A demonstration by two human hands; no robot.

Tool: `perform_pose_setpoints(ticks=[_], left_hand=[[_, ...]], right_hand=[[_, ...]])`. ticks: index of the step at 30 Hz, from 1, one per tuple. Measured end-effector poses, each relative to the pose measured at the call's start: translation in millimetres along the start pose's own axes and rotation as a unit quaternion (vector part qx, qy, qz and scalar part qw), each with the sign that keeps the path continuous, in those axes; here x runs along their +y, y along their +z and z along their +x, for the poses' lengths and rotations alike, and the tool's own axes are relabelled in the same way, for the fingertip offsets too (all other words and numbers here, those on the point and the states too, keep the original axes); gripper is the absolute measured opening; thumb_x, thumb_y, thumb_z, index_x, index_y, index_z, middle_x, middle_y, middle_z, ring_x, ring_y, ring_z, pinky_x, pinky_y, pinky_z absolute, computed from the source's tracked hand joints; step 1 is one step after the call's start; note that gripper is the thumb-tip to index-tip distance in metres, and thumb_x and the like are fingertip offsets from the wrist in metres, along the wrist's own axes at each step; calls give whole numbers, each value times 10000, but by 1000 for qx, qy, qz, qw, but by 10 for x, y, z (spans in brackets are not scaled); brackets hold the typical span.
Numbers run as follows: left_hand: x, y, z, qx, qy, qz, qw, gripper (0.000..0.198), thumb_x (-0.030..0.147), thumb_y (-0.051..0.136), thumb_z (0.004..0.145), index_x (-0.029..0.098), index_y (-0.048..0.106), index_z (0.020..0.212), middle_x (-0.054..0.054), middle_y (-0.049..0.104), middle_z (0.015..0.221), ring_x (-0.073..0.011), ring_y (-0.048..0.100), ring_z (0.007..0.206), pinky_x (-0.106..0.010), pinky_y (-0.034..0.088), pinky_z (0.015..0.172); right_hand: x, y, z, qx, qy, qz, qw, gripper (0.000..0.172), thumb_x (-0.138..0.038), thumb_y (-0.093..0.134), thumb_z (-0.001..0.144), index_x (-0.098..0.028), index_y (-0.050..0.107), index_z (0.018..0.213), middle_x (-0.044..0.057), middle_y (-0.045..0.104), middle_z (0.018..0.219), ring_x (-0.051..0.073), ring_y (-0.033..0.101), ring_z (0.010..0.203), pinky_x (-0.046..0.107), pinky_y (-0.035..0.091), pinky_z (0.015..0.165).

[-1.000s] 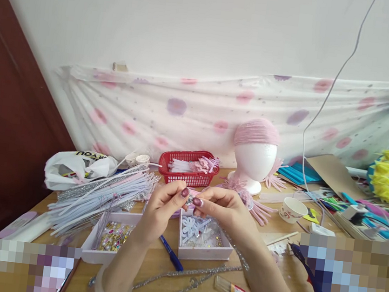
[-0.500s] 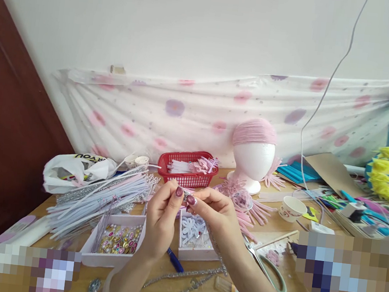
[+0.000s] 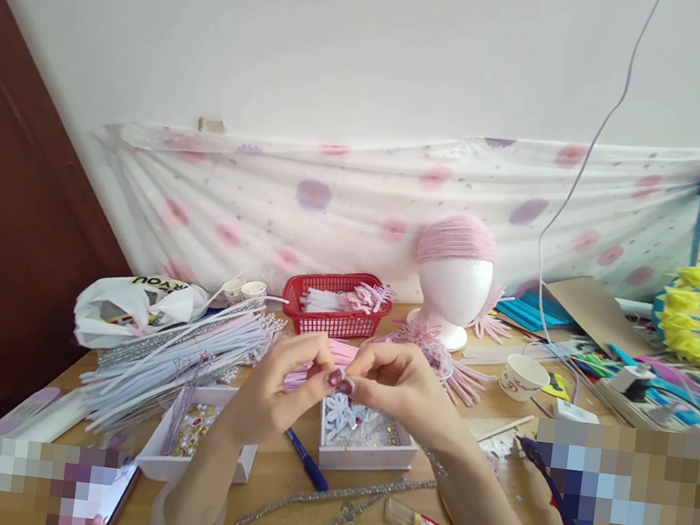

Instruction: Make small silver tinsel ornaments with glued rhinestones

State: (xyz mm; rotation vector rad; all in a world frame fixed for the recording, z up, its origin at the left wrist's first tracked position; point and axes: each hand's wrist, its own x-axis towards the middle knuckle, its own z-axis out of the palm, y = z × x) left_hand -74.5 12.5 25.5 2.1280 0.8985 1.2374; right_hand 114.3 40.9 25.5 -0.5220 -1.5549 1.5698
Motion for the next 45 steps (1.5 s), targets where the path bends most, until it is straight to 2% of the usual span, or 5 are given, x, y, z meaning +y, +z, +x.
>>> perform_pose_setpoints(ticks=[8, 31, 34, 41, 45], left_hand=[[-42, -45, 32, -157, 3, -77, 985, 369, 382, 560, 931, 203, 454, 626, 17, 452, 615, -142, 407, 590, -293, 318, 574], [-88, 452, 21, 271, 11, -193, 943, 351, 348, 547, 995, 189, 466, 693, 41, 398, 642, -104, 358, 583, -243, 312, 553], [-82, 427, 32, 230, -8, -220, 948, 357, 361, 524, 1003, 193, 459, 695, 49, 417, 609, -91, 397, 541, -228, 326, 527], [-63, 68, 13, -40, -53, -135, 989, 396, 467, 539, 966, 180, 547, 693, 1, 553, 619, -121, 538, 557, -248, 376, 531], [-63, 40, 7, -59, -24, -118, 991, 451, 472, 504, 979, 184, 502, 632, -1, 540, 575, -126, 505, 555, -266, 360, 545]], right_hand=[[-54, -114, -33, -110, 85, -38, 990, 91, -233, 850, 696, -177, 781, 711, -31, 672, 608, 66, 533, 541, 197, 419, 543], [125, 236, 43, 135, -58, 99, 984, 169, -261, 922, 596, -211, 777, 666, -27, 740, 651, 75, 619, 595, 191, 493, 607], [93, 190, 35, 122, -47, 87, 988, 155, -268, 899, 635, -191, 766, 660, -25, 708, 588, 77, 601, 556, 188, 472, 561], [-13, -56, 10, -37, 57, 49, 996, 97, -180, 863, 638, -171, 767, 632, -21, 707, 561, 72, 601, 513, 191, 487, 553], [17, -102, 29, -64, 99, 33, 993, 122, -231, 877, 645, -167, 774, 657, -18, 703, 556, 64, 593, 500, 178, 463, 526]])
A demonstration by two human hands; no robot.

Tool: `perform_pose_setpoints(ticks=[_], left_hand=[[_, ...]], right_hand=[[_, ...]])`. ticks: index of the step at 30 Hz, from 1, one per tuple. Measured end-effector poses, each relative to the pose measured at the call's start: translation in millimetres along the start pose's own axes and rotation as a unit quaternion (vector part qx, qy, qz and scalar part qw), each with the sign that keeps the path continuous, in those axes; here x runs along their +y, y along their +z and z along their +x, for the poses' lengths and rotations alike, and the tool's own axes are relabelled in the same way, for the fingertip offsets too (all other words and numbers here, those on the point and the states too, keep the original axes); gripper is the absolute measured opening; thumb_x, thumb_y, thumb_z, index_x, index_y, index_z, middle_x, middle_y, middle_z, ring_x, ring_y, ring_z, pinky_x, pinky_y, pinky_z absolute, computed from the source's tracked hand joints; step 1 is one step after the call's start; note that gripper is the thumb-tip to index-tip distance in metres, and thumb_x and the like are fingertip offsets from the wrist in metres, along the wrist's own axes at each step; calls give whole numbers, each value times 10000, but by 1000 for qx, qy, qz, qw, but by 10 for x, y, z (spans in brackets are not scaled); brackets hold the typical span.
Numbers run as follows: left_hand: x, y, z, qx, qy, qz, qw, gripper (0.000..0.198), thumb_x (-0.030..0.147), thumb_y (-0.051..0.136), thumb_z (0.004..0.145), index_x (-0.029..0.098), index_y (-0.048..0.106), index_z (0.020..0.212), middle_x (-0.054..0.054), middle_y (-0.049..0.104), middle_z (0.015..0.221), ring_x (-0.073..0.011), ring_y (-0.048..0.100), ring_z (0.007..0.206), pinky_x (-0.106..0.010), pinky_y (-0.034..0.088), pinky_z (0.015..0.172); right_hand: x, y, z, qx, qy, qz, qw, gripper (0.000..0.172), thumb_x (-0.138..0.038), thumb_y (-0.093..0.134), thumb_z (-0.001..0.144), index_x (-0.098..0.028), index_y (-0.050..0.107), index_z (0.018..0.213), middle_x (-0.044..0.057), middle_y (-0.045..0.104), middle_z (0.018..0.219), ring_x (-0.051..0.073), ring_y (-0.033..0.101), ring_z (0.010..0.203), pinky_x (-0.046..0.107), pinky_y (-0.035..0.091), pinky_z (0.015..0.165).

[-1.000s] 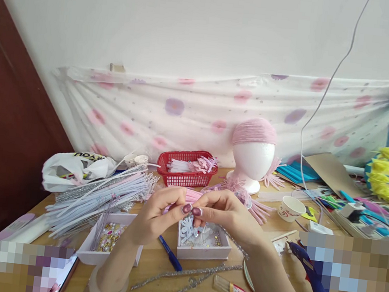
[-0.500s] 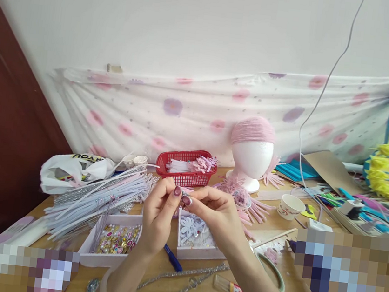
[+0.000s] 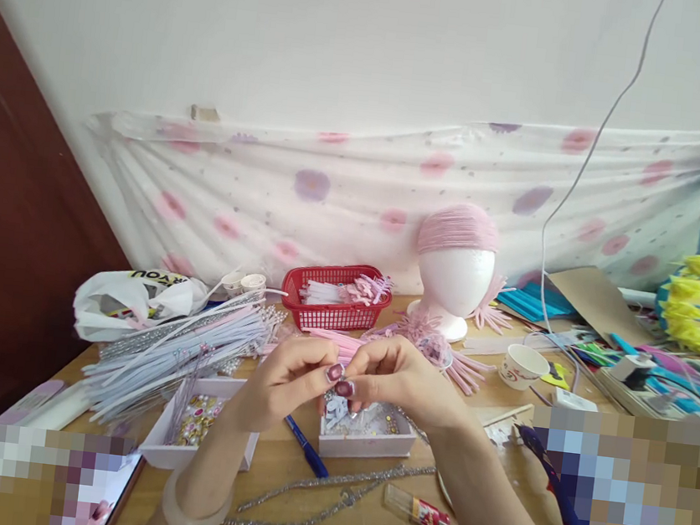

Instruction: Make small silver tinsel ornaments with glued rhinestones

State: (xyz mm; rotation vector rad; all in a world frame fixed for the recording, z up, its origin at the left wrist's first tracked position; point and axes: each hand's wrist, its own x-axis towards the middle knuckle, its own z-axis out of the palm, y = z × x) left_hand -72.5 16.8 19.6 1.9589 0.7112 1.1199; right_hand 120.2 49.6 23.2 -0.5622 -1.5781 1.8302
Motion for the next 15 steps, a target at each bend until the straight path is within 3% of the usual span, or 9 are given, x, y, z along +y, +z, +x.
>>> perform_pose_setpoints(ticks=[5, 10, 15], left_hand=[[-22, 81, 27, 100, 21, -4, 995, 380, 395, 485, 1007, 193, 491, 684, 28, 505, 588, -102, 447, 520, -254, 332, 516], [-68, 160, 36, 227, 52, 42, 972, 374, 364, 490, 1011, 199, 447, 678, 47, 439, 592, -95, 396, 514, -246, 309, 500], [-114, 264, 35, 291, 50, 58, 954, 364, 356, 475, 1019, 203, 455, 689, 42, 453, 587, -111, 408, 540, -251, 322, 520]], right_hand=[[-13, 50, 22, 33, -32, 7, 999, 226, -368, 882, 673, -170, 772, 680, -3, 714, 601, 66, 572, 523, 194, 452, 543], [13, 182, 28, 106, -99, -6, 989, 267, -423, 855, 706, -175, 758, 691, 5, 707, 648, 91, 578, 582, 225, 472, 594], [65, 299, 50, 138, -161, -8, 977, 271, -411, 832, 730, -183, 689, 697, -22, 649, 625, 110, 583, 610, 245, 477, 629]])
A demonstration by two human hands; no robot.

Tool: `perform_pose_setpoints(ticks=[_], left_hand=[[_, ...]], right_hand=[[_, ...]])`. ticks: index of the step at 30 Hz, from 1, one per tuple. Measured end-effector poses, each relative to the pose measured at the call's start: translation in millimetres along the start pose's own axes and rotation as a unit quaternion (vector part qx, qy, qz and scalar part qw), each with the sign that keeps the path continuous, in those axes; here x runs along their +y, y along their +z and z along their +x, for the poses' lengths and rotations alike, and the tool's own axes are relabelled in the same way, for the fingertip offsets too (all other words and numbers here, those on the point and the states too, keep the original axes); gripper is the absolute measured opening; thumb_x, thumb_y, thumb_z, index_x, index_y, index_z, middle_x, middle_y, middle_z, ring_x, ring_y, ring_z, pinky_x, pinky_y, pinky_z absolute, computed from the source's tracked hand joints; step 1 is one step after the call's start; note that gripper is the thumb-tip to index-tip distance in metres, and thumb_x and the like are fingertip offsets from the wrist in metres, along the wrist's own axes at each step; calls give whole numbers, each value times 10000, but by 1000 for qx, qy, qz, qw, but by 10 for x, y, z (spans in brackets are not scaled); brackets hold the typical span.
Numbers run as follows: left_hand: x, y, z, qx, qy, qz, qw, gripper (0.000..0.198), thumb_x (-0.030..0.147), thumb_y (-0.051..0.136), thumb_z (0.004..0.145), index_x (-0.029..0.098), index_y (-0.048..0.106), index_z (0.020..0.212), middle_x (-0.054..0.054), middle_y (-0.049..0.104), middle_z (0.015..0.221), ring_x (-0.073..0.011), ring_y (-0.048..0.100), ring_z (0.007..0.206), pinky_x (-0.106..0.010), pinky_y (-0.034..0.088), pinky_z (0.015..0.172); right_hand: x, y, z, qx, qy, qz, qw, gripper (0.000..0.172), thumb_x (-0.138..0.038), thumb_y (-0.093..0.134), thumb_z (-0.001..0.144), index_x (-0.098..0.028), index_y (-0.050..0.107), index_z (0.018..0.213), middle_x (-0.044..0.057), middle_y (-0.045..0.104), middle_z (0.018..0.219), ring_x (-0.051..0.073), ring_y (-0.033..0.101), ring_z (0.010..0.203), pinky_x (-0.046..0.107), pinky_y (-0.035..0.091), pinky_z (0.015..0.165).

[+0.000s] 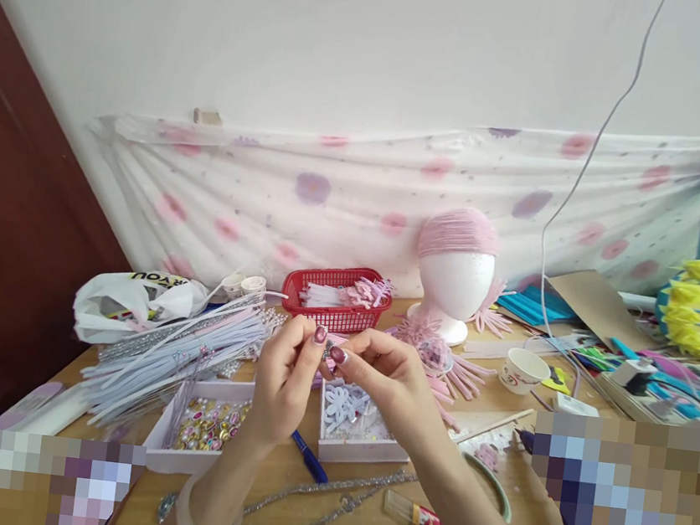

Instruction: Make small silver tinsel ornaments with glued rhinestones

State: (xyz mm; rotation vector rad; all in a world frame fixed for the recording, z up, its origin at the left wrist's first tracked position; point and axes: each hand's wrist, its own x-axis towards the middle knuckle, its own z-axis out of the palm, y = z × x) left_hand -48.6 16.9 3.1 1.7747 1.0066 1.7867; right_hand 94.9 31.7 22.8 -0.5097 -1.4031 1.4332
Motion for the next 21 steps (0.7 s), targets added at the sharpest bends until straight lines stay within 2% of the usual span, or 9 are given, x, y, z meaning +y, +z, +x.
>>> perform_pose_setpoints(ticks=[4, 11, 16, 21], left_hand=[[-5, 47, -32, 25, -9, 11, 1000, 345, 346, 471, 1020, 206, 466, 704, 25, 506, 620, -124, 451, 584, -262, 337, 550], [22, 58, -50, 5, -3, 15, 1000, 344, 353, 473, 1018, 208, 471, 706, 25, 500, 622, -127, 424, 573, -269, 320, 537], [35, 68, -58, 14, 3, 11, 1000, 347, 349, 474, 1018, 207, 451, 702, 39, 446, 598, -120, 375, 548, -266, 297, 522], [69, 70, -31, 23, 23, 16, 999, 338, 340, 502, 1006, 203, 455, 701, 38, 441, 627, -117, 387, 573, -255, 315, 539]], right_hand=[[1, 1, -5, -2, -22, -21, 1000, 316, -444, 793, 769, -184, 626, 705, -22, 611, 657, 110, 530, 619, 243, 436, 612], [-2, -124, -48, -64, -59, -141, 986, 225, -370, 674, 899, -195, 608, 774, -23, 541, 717, 124, 467, 685, 254, 378, 645], [34, -142, -28, -63, -31, -95, 993, 226, -337, 749, 838, -185, 624, 726, -20, 571, 705, 126, 481, 695, 260, 385, 656], [50, -123, 29, -48, -3, -80, 996, 254, -364, 820, 757, -173, 674, 672, -32, 560, 625, 105, 433, 619, 253, 344, 598]])
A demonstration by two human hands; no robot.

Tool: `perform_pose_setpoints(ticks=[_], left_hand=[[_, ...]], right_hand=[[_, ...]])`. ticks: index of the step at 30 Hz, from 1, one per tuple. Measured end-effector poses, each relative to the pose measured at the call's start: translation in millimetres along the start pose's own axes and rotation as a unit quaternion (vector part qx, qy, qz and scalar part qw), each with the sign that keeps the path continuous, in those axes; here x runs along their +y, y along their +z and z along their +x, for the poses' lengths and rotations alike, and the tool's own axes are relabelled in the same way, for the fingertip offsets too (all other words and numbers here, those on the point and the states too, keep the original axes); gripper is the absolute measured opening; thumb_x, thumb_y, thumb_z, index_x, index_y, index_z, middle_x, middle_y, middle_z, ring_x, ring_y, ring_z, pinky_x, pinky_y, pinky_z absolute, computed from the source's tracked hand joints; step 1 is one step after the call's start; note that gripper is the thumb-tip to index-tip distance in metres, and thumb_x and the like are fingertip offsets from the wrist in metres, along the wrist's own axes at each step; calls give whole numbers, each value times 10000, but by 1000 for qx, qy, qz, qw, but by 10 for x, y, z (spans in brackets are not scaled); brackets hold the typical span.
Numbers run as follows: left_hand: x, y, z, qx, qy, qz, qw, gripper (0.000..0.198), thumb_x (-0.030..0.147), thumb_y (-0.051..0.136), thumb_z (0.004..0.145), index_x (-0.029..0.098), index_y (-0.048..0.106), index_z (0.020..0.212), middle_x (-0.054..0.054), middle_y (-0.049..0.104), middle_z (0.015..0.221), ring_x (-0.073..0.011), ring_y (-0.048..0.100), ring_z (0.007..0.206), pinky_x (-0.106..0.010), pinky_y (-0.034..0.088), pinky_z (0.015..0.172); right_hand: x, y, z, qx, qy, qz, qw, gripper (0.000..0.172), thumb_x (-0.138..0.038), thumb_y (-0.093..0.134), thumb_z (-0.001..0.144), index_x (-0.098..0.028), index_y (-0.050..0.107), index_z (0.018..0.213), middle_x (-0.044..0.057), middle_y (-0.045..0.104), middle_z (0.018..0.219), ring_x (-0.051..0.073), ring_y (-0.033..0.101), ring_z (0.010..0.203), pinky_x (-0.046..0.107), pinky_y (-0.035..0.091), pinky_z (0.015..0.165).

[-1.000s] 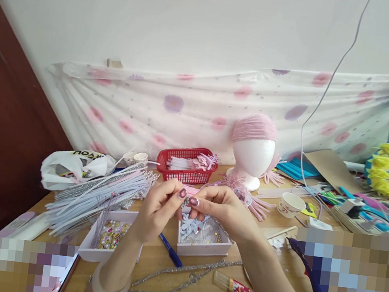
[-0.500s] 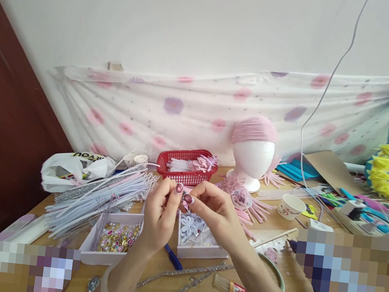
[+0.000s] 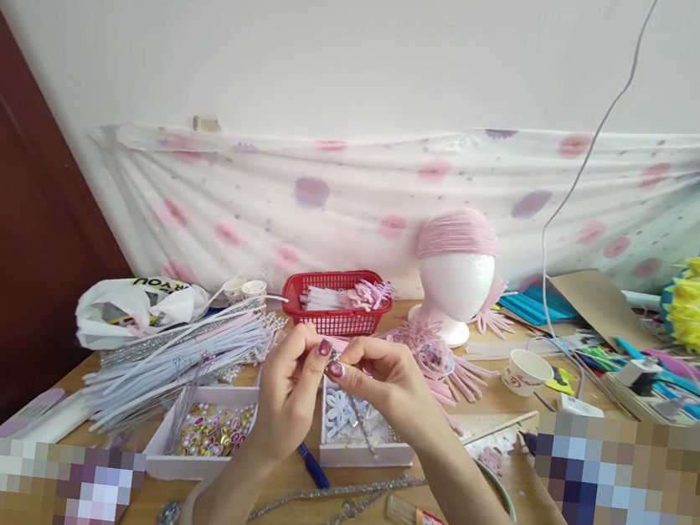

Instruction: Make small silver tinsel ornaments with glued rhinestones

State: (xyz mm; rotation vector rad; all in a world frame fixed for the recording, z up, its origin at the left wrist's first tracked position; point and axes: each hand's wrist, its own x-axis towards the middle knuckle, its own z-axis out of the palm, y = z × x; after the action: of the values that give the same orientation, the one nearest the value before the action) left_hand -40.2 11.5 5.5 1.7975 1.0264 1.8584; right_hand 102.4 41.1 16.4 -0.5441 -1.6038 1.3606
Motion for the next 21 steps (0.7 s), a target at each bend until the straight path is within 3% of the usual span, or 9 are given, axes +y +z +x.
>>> perform_pose_setpoints(ticks=[5, 9, 11, 16, 21], left_hand=[[43, -71, 42, -19, -9, -26, 999, 327, 313, 503, 1006, 202, 479, 699, 27, 488, 649, -117, 432, 584, -244, 348, 548], [51, -160, 83, -94, -33, -25, 995, 304, 332, 515, 995, 201, 536, 722, 9, 512, 678, -130, 471, 609, -252, 371, 559], [53, -178, 95, -103, -35, -13, 994, 314, 340, 519, 990, 198, 535, 711, 11, 490, 663, -133, 456, 600, -260, 360, 553], [64, -109, 68, -18, 17, 14, 1000, 322, 274, 517, 988, 195, 497, 676, 26, 443, 646, -126, 411, 599, -262, 335, 567], [47, -68, 54, 32, 34, 18, 999, 237, 209, 554, 966, 202, 574, 730, 13, 529, 710, -142, 488, 677, -277, 390, 639]], right_hand=[[-31, 13, -19, 50, -13, 7, 999, 245, -408, 823, 746, -187, 721, 718, 3, 654, 679, 137, 527, 660, 277, 408, 645], [-67, -22, -48, 46, -36, -12, 998, 230, -398, 764, 819, -192, 697, 744, -2, 654, 716, 133, 548, 687, 269, 422, 666], [-83, -21, -55, 41, -49, -35, 997, 219, -378, 749, 836, -193, 683, 740, -9, 636, 712, 130, 538, 687, 266, 418, 666], [-69, 61, -65, 32, -38, -35, 998, 216, -354, 784, 796, -187, 684, 702, -20, 614, 667, 122, 515, 652, 260, 410, 635], [15, 119, -59, 74, -14, 0, 997, 162, -381, 800, 777, -221, 794, 795, 4, 703, 699, 144, 590, 670, 280, 468, 667]])
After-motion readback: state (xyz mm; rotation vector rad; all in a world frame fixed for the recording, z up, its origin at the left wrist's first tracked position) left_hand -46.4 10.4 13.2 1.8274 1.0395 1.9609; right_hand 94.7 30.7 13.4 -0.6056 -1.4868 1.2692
